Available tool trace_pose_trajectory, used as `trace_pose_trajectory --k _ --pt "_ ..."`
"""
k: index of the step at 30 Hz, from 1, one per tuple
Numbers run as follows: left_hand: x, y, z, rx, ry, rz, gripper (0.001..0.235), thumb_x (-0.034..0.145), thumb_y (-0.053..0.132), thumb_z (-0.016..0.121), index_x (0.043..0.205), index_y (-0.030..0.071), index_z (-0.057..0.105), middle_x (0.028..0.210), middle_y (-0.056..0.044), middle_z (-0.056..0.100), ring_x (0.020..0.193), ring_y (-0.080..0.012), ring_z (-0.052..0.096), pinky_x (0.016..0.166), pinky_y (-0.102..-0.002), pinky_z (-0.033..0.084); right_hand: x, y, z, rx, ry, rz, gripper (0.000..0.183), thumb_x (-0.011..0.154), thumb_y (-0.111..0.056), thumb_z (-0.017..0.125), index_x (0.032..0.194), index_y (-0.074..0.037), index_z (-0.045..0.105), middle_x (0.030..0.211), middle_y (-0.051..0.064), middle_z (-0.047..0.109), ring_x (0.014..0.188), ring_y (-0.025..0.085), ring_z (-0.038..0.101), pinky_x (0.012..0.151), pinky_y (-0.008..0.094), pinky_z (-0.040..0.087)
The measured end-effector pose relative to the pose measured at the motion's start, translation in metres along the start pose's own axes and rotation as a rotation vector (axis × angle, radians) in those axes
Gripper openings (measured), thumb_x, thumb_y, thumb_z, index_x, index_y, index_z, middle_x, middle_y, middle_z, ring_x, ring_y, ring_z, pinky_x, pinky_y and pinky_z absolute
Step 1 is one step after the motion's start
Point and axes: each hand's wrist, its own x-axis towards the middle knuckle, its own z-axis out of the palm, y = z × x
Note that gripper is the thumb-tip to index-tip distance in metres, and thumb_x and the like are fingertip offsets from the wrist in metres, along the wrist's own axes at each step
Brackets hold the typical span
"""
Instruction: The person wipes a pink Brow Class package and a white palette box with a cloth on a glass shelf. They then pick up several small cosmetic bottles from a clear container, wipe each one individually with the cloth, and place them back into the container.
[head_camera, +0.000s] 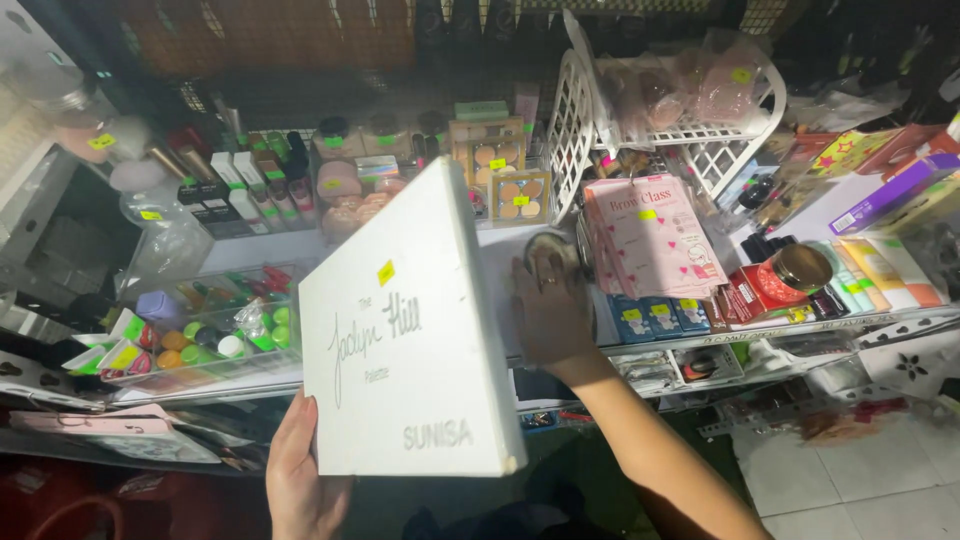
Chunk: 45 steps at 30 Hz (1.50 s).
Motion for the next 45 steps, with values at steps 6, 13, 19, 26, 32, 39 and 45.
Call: trace_pose_trajectory --k 6,13,19,26,32,39,45 --pt "0.009 -0.004 0.004 0.122 0.163 0.003 0.051 0.103 0.013 0.04 0.148 -0.01 0.046 0.135 -0.022 0.063 0.118 -0.0272 0.064 0.099 -0.038 0.049 -0.026 -0.034 -0.06 0.105 -0.042 -0.077 0.05 0.088 -0.022 0.064 0.131 0.002 0.057 0.135 0.03 0.056 0.13 0.047 0.051 0.104 0.058 0.041" --pt "0.034 -0.03 -0.003 0.237 0.177 0.019 0.049 0.101 0.009 0.046 0.146 -0.009 0.049 0.134 -0.021 0.066 0.118 -0.0246 0.064 0.1 -0.036 0.047 -0.124 0.009 -0.057 0.457 -0.481 0.314 0.028 0.091 -0.004 0.059 0.118 -0.004 0.068 0.104 0.02 0.074 0.097 0.033 0.075 0.086 0.039 0.058" --pt "0.061 -0.048 -0.014 0.364 0.099 0.146 0.046 0.1 0.007 0.051 0.143 -0.009 0.051 0.135 -0.017 0.065 0.121 -0.0192 0.062 0.102 -0.029 0.045 -0.129 0.007 -0.066 0.765 -0.369 0.465 0.038 0.093 -0.013 0.064 0.128 -0.003 0.055 0.11 0.016 0.075 0.101 0.024 0.074 0.086 0.033 0.055" --pt "0.054 -0.023 0.023 1.036 0.263 0.138 0.047 0.101 0.02 0.055 0.145 0.006 0.057 0.114 -0.023 0.074 0.099 -0.0251 0.073 0.087 -0.034 0.054 -0.108 -0.006 -0.066 0.821 -0.343 0.57 0.039 0.095 -0.019 0.063 0.13 -0.004 0.054 0.108 0.013 0.074 0.095 0.016 0.066 0.082 0.032 0.053" --pt "0.059 -0.028 0.012 1.475 0.256 0.659 0.039 0.1 0.023 0.058 0.127 -0.004 0.064 0.113 -0.028 0.065 0.093 -0.0462 0.068 0.079 -0.047 0.055 -0.094 -0.008 -0.07 0.743 -0.325 0.553 0.039 0.095 -0.023 0.062 0.128 -0.004 0.055 0.107 0.016 0.077 0.095 0.02 0.071 0.082 0.033 0.054" --pt "0.048 -0.014 0.042 1.676 0.354 0.654 0.036 0.101 0.028 0.055 0.116 0.0 0.073 0.099 -0.022 0.069 0.082 -0.0432 0.068 0.071 -0.048 0.055 -0.088 -0.008 -0.067 0.685 -0.364 0.533 0.041 0.096 -0.027 0.062 0.13 -0.005 0.053 0.111 0.018 0.076 0.102 0.024 0.075 0.086 0.036 0.055" --pt "0.054 -0.027 0.032 1.777 0.357 0.849 0.033 0.101 0.025 0.058 0.114 -0.001 0.074 0.1 -0.019 0.072 0.084 -0.0398 0.07 0.071 -0.044 0.057 -0.086 -0.01 -0.073 0.679 -0.411 0.563 0.043 0.096 -0.027 0.061 0.133 -0.007 0.052 0.112 0.019 0.076 0.102 0.025 0.075 0.086 0.037 0.055"
